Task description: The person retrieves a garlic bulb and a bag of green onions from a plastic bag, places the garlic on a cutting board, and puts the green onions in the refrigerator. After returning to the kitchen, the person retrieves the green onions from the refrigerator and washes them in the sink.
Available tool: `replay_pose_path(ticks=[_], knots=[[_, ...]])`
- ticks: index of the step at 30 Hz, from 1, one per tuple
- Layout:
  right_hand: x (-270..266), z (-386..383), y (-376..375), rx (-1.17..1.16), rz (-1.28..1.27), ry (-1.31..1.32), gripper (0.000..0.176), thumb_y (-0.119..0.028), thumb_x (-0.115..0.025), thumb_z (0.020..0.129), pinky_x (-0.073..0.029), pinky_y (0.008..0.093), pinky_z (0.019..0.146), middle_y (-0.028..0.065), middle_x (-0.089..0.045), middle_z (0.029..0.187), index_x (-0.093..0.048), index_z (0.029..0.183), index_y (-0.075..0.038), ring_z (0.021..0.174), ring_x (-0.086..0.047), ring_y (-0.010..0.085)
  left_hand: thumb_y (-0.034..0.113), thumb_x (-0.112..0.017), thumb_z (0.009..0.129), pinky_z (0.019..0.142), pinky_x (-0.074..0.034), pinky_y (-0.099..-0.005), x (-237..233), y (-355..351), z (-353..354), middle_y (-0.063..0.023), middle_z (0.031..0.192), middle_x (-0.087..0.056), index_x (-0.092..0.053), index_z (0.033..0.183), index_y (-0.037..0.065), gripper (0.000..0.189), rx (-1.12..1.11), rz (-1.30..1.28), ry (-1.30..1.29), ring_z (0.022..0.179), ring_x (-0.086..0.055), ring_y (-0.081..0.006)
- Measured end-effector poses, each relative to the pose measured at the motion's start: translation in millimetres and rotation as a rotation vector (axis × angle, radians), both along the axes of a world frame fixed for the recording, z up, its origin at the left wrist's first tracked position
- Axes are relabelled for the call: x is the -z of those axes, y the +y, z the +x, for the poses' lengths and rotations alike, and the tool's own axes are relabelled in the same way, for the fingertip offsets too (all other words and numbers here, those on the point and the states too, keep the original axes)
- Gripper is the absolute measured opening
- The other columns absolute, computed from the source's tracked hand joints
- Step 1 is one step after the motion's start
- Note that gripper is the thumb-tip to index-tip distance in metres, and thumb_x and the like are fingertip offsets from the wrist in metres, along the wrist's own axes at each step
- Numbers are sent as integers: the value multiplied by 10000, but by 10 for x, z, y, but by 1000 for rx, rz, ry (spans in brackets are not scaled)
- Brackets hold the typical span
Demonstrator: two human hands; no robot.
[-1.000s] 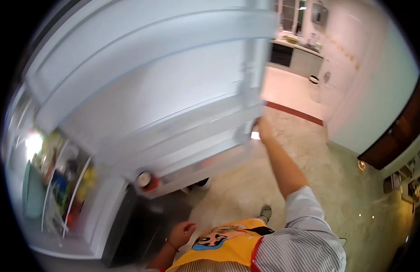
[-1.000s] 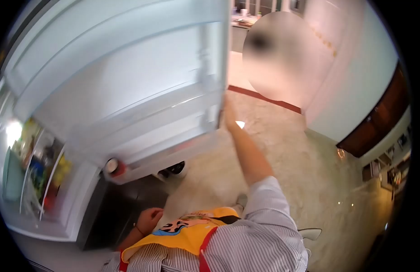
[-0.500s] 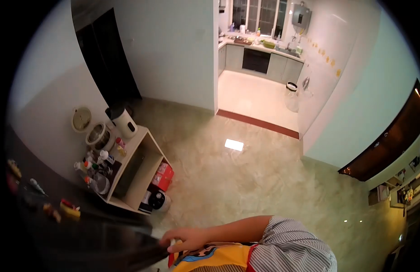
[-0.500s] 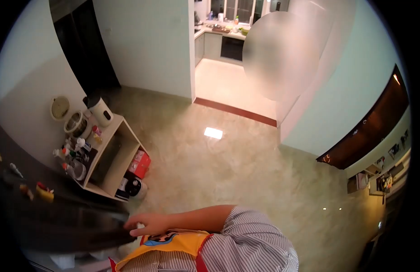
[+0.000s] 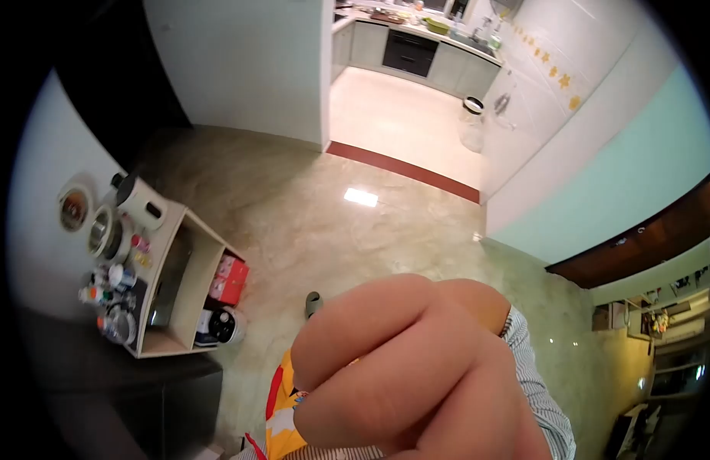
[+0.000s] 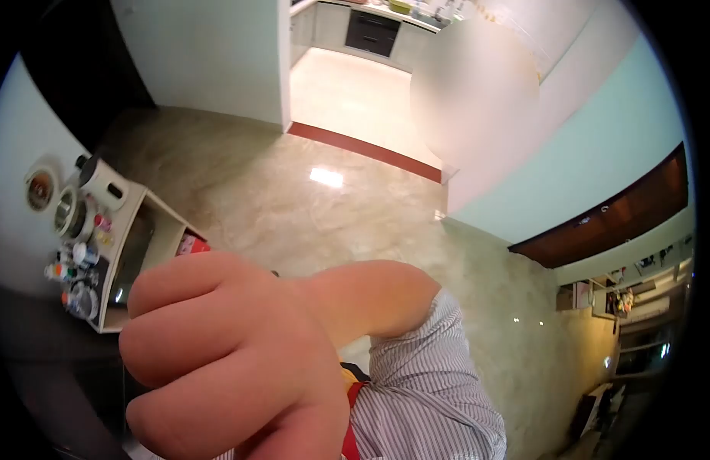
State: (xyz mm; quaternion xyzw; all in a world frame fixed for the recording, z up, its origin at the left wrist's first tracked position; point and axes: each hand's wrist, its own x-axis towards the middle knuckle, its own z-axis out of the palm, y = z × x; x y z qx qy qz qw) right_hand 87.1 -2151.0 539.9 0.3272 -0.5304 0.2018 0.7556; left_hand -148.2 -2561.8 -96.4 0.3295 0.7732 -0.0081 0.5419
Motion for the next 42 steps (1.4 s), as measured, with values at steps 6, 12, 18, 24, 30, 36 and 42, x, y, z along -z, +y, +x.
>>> replay_pose_path(ticks=[6, 12, 18, 24, 30, 36, 42], knots=[[589, 882, 2255, 369, -97, -877, 134, -148, -650, 844, -498, 396, 684, 122, -653, 965, -648, 962, -86, 804, -623, 275, 216, -560, 960, 764, -547, -400, 245, 2220, -689, -94, 999, -735, -741, 1014, 70, 239, 249, -67, 49, 865, -678, -220], [4235, 2380, 3851, 930, -1347, -2030, 514, -357, -592, 941, -446, 464, 1061, 227, -597, 1334, -578, 1340, -33, 1260, -552, 383, 200, -556, 969, 731, -552, -391, 28, 5687, -1614, -81, 977, -737, -741, 1016, 71, 230, 382, 146, 224, 825, -676, -197], [6077, 4904, 1742, 796, -2663, -1878, 361, -317, -583, 871, -525, 461, 909, 249, -678, 1137, -705, 1082, -52, 1034, -670, 379, 174, -568, 946, 816, -554, -360, -751, 9635, -1331, -112, 964, -755, -716, 1135, 79, 258, 3, 458, 63, 904, -710, -230], [5802, 5951, 2955, 830, -2471, -2399, 255, -225, -675, 776, -532, 451, 892, 200, -705, 1111, -752, 977, -90, 1080, -676, 338, 225, -624, 935, 856, -541, -349, -976, 11464, -30, -108, 1004, -749, -702, 1133, 88, 253, 204, 484, 136, 923, -701, -221], [6928, 6155, 7987, 1047, -1625, -2520, 381, -323, -517, 891, -527, 483, 909, 223, -710, 1093, -727, 1016, -31, 1026, -673, 402, 507, -499, 938, 1019, -480, -428, -18, 11849, 538, -184, 1254, -677, -698, 1224, 105, 533, 813, -22, 8, 1211, -618, -341], [4553, 3957, 12636, 843, -1551, -1635, 403, -330, -659, 917, -543, 375, 884, 145, -719, 1110, -652, 1200, -44, 997, -690, 273, 495, -531, 927, 1052, -460, -428, 81, 12992, 520, -187, 1305, -652, -670, 1278, 95, 550, 836, -168, -28, 1277, -575, -352], [4854, 3267, 14583, 752, -1503, -1708, 432, -363, -675, 910, -548, 381, 842, 146, -725, 1047, -658, 1201, -44, 921, -690, 274, 486, -576, 906, 1043, -472, -418, 322, 15388, -259, -179, 1304, -655, -676, 1275, 102, 542, 822, -174, 130, 1238, -606, -340]])
